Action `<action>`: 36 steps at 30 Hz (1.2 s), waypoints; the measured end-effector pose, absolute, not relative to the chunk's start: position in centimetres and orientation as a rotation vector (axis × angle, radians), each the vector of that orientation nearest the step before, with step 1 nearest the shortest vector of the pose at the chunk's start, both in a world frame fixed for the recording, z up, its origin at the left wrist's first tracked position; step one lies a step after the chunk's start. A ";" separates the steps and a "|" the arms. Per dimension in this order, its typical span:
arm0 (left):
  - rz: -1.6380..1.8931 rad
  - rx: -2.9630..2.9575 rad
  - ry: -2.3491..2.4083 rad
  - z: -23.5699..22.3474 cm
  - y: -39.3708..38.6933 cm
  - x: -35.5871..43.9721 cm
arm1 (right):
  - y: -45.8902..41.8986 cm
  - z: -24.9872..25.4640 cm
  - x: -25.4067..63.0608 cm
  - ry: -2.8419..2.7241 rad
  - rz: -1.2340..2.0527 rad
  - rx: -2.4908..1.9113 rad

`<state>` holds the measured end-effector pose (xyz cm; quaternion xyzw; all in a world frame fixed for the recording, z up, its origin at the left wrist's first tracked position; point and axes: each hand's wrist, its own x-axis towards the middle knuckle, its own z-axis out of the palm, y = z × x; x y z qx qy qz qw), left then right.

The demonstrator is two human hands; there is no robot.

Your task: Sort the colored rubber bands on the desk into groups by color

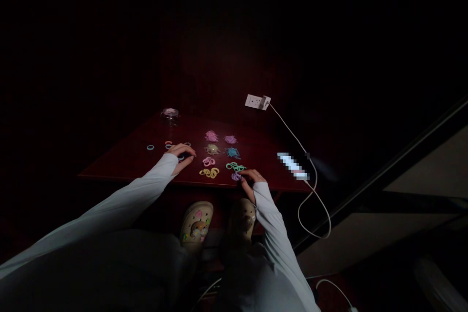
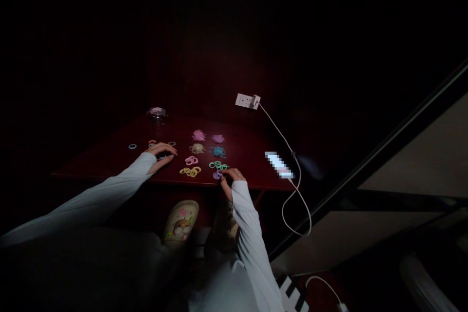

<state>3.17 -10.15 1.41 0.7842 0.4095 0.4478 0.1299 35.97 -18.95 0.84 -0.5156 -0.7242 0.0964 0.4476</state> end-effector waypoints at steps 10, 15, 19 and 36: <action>1.258 2.252 1.109 0.2 -8.3 2.7 | -18.0 0.7 35.1 -1.660 0.267 -1.306; 1.264 2.223 1.118 0.4 -8.5 2.7 | -18.5 0.9 35.2 -1.595 0.299 -1.311; 1.260 2.224 1.133 0.3 -8.4 2.7 | -18.4 0.6 35.1 -1.561 0.378 -1.310; 1.293 2.234 1.152 -0.1 -8.4 2.8 | -18.1 -0.5 35.9 -1.566 0.348 -1.301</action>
